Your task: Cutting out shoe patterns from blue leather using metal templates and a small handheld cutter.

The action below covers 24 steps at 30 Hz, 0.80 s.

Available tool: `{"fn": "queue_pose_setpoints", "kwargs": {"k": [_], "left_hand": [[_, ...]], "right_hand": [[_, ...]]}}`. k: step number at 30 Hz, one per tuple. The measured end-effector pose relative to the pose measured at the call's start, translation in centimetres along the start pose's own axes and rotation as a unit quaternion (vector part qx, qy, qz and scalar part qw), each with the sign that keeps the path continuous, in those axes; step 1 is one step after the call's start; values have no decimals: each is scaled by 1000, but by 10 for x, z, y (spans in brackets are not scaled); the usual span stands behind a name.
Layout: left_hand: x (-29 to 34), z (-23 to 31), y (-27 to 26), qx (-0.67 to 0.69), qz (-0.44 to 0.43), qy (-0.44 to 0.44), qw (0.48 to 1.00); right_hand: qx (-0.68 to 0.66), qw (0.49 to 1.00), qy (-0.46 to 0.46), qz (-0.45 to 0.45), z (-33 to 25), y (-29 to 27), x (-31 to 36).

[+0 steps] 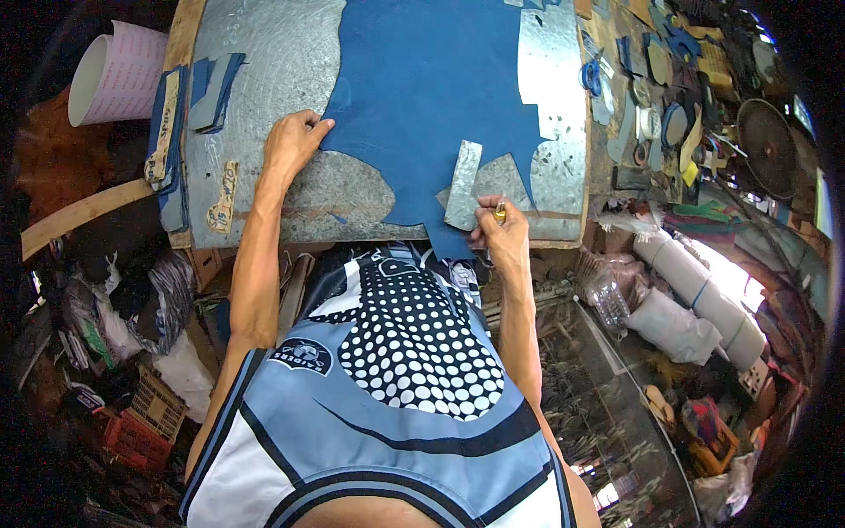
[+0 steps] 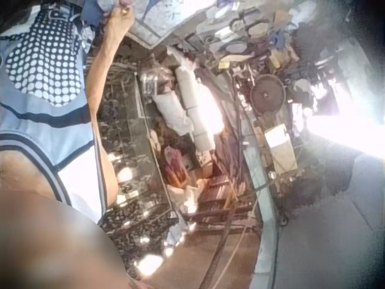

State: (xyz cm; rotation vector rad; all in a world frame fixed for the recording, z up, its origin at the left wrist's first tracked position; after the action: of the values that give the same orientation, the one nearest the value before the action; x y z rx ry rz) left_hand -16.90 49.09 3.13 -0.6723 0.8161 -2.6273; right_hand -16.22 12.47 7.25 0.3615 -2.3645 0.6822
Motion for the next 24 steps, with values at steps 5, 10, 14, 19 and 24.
{"fn": "queue_pose_setpoints", "kwargs": {"k": [5,10,14,19,24], "left_hand": [[4,-4,-1,-4,-30,-1,1000],[26,-6,4,12,-94,-4,996],[47,-2,13,-15,-165,-27,986],[62,3,16,-25,-183,-44,982],[63,-5,13,8,-165,4,986]], "right_hand": [[34,999,-33,13,-9,-6,-8],[38,998,-48,24,-14,-14,-17],[47,997,-57,32,-20,-13,-25],[97,993,-74,10,-40,10,-33],[148,982,-113,-26,-64,52,-41]]}}
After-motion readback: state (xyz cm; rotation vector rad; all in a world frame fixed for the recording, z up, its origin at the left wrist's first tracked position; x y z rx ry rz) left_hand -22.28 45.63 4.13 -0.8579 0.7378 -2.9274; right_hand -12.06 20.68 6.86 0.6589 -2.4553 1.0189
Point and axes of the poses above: each hand's wrist, its own x-axis away from the middle knuckle, its own y-axis out of the palm, z = x × y, the point moved 4 cm from there along -x, towards the middle knuckle, and after that the axes turned 13 degrees about x, right-handed, at the moved point
